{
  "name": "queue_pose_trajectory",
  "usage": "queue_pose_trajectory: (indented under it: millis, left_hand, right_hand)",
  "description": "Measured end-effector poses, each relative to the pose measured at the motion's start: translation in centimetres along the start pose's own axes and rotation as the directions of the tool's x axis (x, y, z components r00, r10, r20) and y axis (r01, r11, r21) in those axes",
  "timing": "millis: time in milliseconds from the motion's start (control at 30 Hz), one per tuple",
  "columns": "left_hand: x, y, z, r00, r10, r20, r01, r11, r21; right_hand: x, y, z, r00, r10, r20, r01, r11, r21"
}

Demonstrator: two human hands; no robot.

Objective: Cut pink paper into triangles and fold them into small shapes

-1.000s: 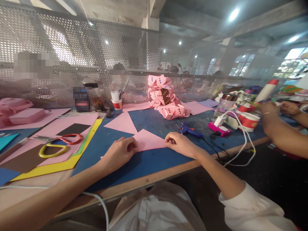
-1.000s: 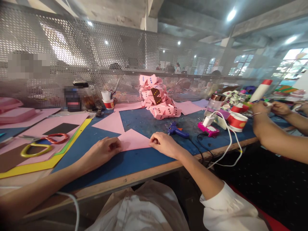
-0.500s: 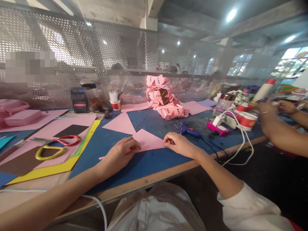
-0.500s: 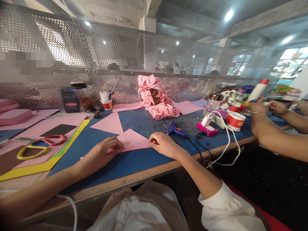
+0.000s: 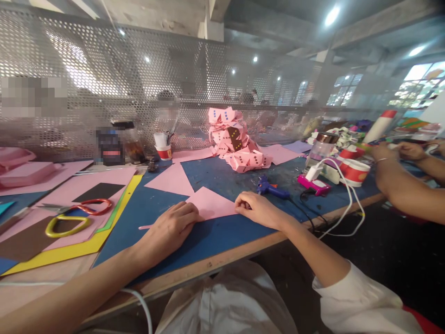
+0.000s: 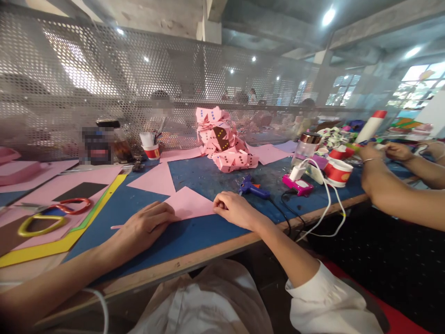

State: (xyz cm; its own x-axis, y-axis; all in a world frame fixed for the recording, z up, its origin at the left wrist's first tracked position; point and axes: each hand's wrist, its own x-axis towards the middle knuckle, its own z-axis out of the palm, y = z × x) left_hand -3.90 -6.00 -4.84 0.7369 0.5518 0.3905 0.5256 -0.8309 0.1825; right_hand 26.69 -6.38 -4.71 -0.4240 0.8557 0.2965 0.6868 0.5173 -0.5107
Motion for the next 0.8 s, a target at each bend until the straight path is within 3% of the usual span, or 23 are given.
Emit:
queue_pose_trajectory:
  millis: [333,800]
  left_hand:
    - [0.0,-0.5,0.2,1.0,-0.02,0.009,0.02,0.997,-0.069]
    - [-0.3,-1.3,0.6,0.999,-0.033,-0.034,0.03,0.995,-0.093]
  right_hand:
    - [-0.3,-0.3,-0.3,1.0,-0.003,0.002,0.003,1.0,-0.013]
    - [-0.9,-1.0,-0.3,1.0,0.015,0.024,-0.009,0.974,-0.226]
